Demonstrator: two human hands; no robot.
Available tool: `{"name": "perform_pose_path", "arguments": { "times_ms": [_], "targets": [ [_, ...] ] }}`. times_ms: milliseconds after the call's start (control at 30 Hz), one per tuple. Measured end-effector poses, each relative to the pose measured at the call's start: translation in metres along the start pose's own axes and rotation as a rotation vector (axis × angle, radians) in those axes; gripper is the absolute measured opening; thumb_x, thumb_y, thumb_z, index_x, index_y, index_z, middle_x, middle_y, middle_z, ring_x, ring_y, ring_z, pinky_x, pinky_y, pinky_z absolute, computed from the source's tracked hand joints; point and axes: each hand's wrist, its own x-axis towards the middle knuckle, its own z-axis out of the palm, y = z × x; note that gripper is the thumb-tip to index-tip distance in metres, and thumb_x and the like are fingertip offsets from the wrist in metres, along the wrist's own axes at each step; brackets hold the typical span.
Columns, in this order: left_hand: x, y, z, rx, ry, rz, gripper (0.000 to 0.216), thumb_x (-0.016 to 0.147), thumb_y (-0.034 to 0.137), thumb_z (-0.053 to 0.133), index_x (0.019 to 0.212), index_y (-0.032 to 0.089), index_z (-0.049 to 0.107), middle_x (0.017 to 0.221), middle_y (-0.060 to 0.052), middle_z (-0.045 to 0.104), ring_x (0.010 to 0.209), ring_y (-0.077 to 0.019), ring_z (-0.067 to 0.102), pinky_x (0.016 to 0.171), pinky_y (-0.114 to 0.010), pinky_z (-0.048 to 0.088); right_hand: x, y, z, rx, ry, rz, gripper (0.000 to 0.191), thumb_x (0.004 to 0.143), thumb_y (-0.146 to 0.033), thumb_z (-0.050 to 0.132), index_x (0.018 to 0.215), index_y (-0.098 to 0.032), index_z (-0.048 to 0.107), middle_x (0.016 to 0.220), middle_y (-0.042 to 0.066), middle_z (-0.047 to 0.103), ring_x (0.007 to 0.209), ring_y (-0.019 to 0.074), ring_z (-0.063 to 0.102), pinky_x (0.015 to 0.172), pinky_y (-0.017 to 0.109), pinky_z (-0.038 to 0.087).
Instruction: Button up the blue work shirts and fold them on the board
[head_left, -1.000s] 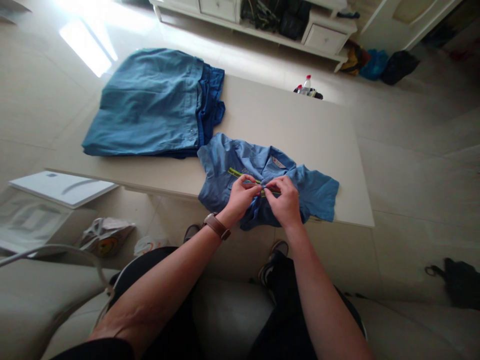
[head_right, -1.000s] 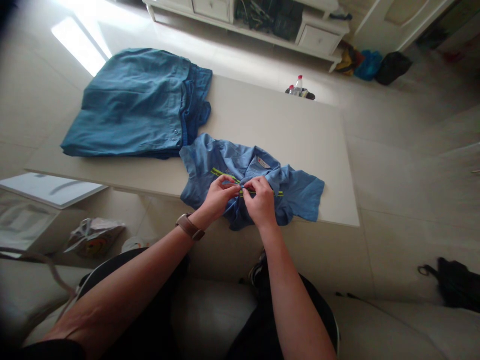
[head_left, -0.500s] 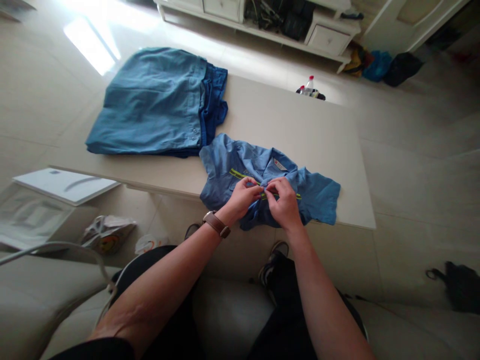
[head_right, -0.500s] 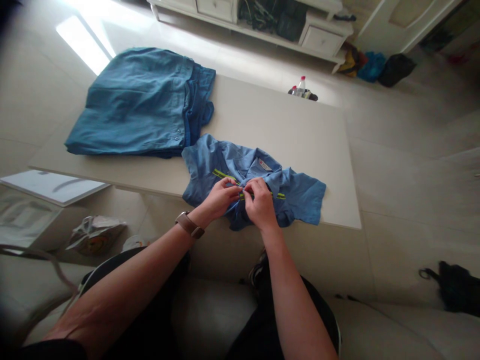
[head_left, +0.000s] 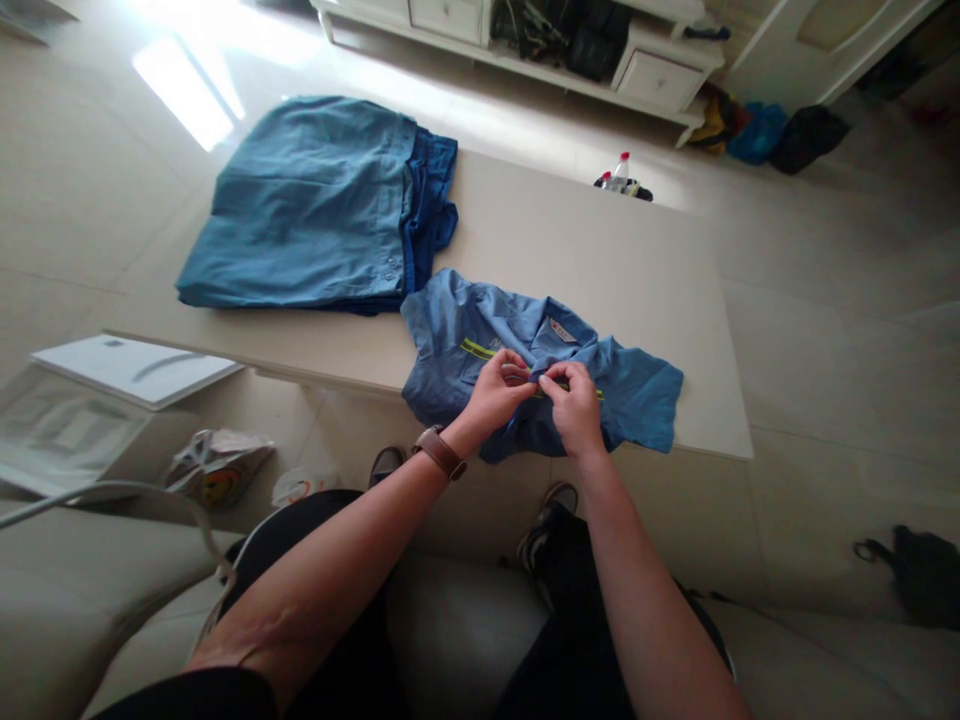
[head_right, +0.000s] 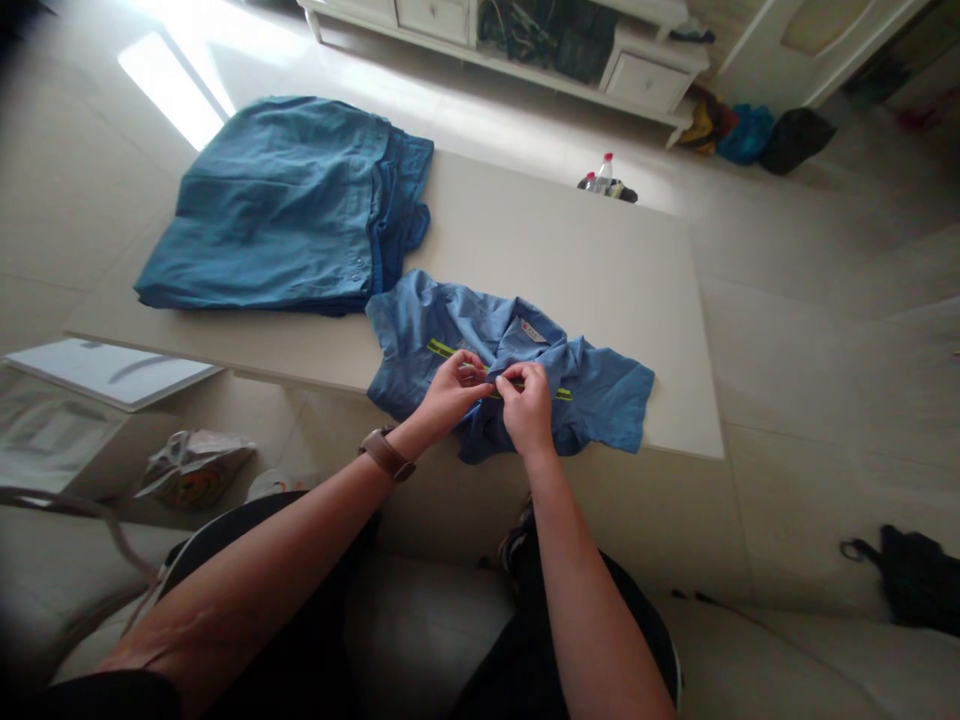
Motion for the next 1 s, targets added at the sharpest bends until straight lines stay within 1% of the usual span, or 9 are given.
{"name": "perform_pose_path", "arguments": {
  "times_ms": [133,267,367,467,633,700,800,900,1000],
  "targets": [
    [0.003,0.001,-0.001,-0.002,-0.052,0.023,0.043,0.06,0.008,0.076,0.088,0.02,0.046,0.067,0.007,0.063,0.061,-0.0084,0.06,0.058,-0.018,0.043,0.001,0.004,0.001,0.038,0.008,0.034,0.015,0.074,-0.035,0.068,0.072,-0.021,0.062,0.09,0.004,0.06,0.092,0.0223,0.056,0.092,0.039,0.046],
    [0.004,0.002,-0.004,0.03,-0.065,0.035,0.045,0.059,0.01,0.077,0.09,0.02,0.046,0.065,0.007,0.063,0.058,-0.0082,0.059,0.056,-0.017,0.043,0.002,0.01,0.003,0.167,0.001,0.141,0.021,0.071,-0.04,0.072,0.07,-0.021,0.063,0.087,0.002,0.06,0.089,0.0214,0.056,0.093,0.039,0.044],
    [0.004,0.004,-0.006,0.065,-0.082,0.022,0.047,0.059,0.009,0.077,0.092,0.02,0.046,0.065,0.007,0.064,0.057,-0.008,0.059,0.057,-0.017,0.044,0.003,0.014,0.002,0.278,-0.063,0.237,0.026,0.069,-0.044,0.076,0.071,-0.021,0.063,0.082,0.002,0.061,0.087,0.021,0.057,0.089,0.038,0.046],
    [0.004,0.006,-0.007,0.091,-0.091,0.017,0.047,0.059,0.007,0.076,0.093,0.021,0.046,0.066,0.007,0.064,0.057,-0.0081,0.06,0.057,-0.017,0.044,0.004,0.014,0.0,0.374,-0.126,0.314,0.032,0.065,-0.045,0.083,0.07,-0.021,0.062,0.076,0.001,0.062,0.082,0.0203,0.057,0.084,0.036,0.047],
    [0.003,0.006,-0.01,0.183,-0.102,0.065,0.042,0.06,0.004,0.069,0.092,0.021,0.048,0.067,0.007,0.063,0.059,-0.0081,0.06,0.057,-0.016,0.042,0.004,0.009,-0.003,0.478,-0.186,0.424,0.037,0.054,-0.043,0.089,0.07,-0.02,0.064,0.071,-0.001,0.062,0.073,0.0163,0.055,0.079,0.032,0.046],
    [0.003,0.006,-0.011,0.233,-0.093,0.099,0.04,0.061,0.004,0.069,0.091,0.021,0.049,0.068,0.007,0.062,0.062,-0.0082,0.06,0.058,-0.016,0.041,0.004,0.009,-0.003,0.479,-0.203,0.436,0.04,0.053,-0.044,0.089,0.071,-0.02,0.064,0.07,-0.002,0.063,0.071,0.0159,0.056,0.077,0.032,0.046],
    [0.0,0.007,-0.011,0.262,-0.077,0.117,0.036,0.063,0.005,0.068,0.09,0.021,0.05,0.069,0.006,0.061,0.063,-0.0084,0.059,0.058,-0.017,0.04,0.003,0.009,-0.003,0.446,-0.21,0.408,0.042,0.054,-0.048,0.089,0.072,-0.02,0.064,0.071,-0.002,0.063,0.072,0.0158,0.057,0.077,0.032,0.047],
    [-0.003,0.011,-0.01,0.287,-0.091,0.148,0.035,0.063,0.002,0.066,0.09,0.02,0.052,0.071,0.006,0.06,0.065,-0.0084,0.058,0.061,-0.018,0.041,0.003,0.009,-0.005,0.419,-0.237,0.388,0.042,0.056,-0.05,0.088,0.072,-0.019,0.064,0.071,-0.001,0.065,0.073,0.0167,0.058,0.077,0.033,0.048],
    [-0.004,0.014,-0.01,0.313,-0.116,0.188,0.036,0.063,0.0,0.064,0.09,0.02,0.054,0.076,0.005,0.061,0.069,-0.0086,0.058,0.064,-0.018,0.042,0.002,0.008,-0.006,0.417,-0.279,0.404,0.042,0.056,-0.051,0.087,0.072,-0.019,0.064,0.072,0.001,0.066,0.073,0.0175,0.059,0.076,0.034,0.049]
  ]
}}
